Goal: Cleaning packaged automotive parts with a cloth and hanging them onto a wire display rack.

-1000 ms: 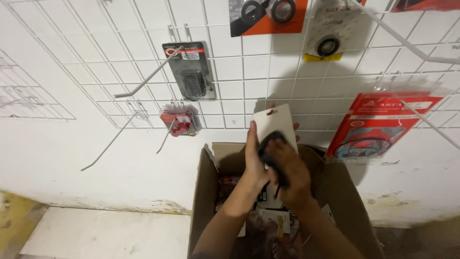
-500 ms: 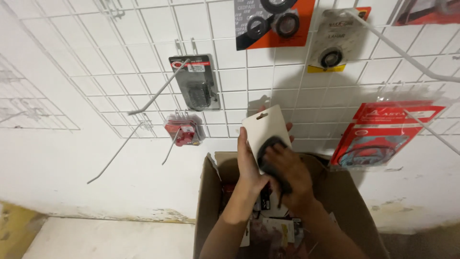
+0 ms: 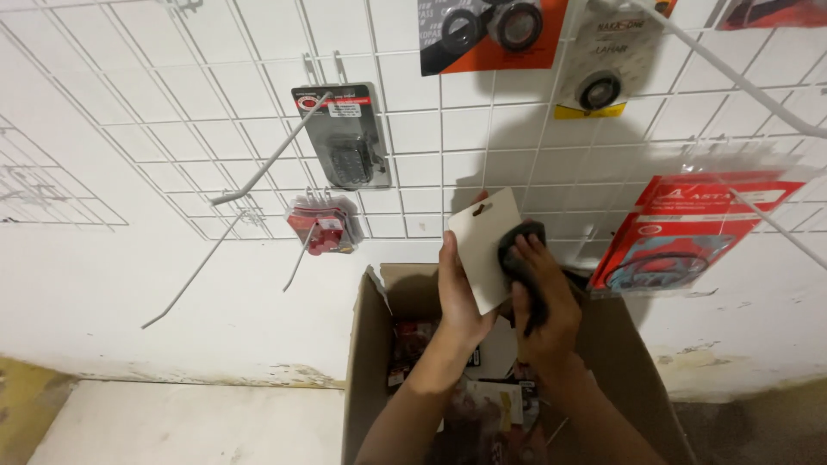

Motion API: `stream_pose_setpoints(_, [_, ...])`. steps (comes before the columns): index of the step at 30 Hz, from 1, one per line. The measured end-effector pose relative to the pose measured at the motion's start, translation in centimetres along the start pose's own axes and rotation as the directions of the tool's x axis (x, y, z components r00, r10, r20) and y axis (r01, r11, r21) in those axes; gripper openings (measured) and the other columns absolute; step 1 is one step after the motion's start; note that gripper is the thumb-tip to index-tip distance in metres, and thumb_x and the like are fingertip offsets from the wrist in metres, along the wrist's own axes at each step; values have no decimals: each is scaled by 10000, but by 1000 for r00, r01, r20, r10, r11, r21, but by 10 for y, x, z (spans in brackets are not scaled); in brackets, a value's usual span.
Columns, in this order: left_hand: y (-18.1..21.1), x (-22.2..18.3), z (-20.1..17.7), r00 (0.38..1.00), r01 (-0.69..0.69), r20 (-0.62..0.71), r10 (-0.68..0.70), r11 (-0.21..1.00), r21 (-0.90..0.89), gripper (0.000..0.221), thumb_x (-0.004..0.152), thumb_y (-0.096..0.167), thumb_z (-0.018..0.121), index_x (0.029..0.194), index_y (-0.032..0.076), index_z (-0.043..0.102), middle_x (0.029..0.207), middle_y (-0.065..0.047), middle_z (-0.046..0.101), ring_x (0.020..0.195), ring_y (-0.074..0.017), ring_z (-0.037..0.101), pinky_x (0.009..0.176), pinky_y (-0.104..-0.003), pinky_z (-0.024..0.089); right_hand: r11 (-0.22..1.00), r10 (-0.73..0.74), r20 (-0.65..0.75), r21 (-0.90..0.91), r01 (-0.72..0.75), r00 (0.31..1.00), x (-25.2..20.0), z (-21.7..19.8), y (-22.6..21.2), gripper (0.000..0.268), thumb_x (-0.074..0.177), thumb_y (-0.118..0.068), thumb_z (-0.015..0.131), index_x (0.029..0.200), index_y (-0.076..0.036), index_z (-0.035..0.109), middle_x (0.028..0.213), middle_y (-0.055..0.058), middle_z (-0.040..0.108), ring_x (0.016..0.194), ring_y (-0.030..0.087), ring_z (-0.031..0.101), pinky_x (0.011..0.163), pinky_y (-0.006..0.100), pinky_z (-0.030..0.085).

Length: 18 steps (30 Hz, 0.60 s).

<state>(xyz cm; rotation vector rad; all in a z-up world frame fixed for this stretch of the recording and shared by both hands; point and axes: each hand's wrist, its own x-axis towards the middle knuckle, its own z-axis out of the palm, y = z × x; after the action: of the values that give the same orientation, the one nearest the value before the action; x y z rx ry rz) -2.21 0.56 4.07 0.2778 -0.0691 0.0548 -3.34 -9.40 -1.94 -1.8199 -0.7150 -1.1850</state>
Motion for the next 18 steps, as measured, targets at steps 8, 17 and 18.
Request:
stream_pose_setpoints(8, [15,-14,13,998,60,17,-59,996,-71,683,914,619,606,1189,0,692,1155,-196,726,1087,-344,690,1010,-447,538,818,-380,-91,432,380,920,-5,11,29,396,868,-236,576,1137,-9,758,1240,169,741,1319,274,603,1191,370,439])
stream_pose_setpoints(17, [19,21,-59,993,119,16,-120,992,32,733,962,599,463,1432,41,535,1295,-155,622,1038,-212,596,945,-311,440,959,-275,287,148,241,918,-24,-3,-3,366,853,-184,680,1155,20,709,1280,117,697,1224,312,669,1097,481,524])
stream_pose_setpoints(18, [25,9,-26,993,117,16,-118,993,34,733,962,599,463,1432,41,535,1295,-155,622,1038,-212,596,945,-311,440,959,-275,286,150,241,918,-24,-3,11,366,853,-184,680,1155,20,709,1280,117,697,1224,312,669,1097,481,524])
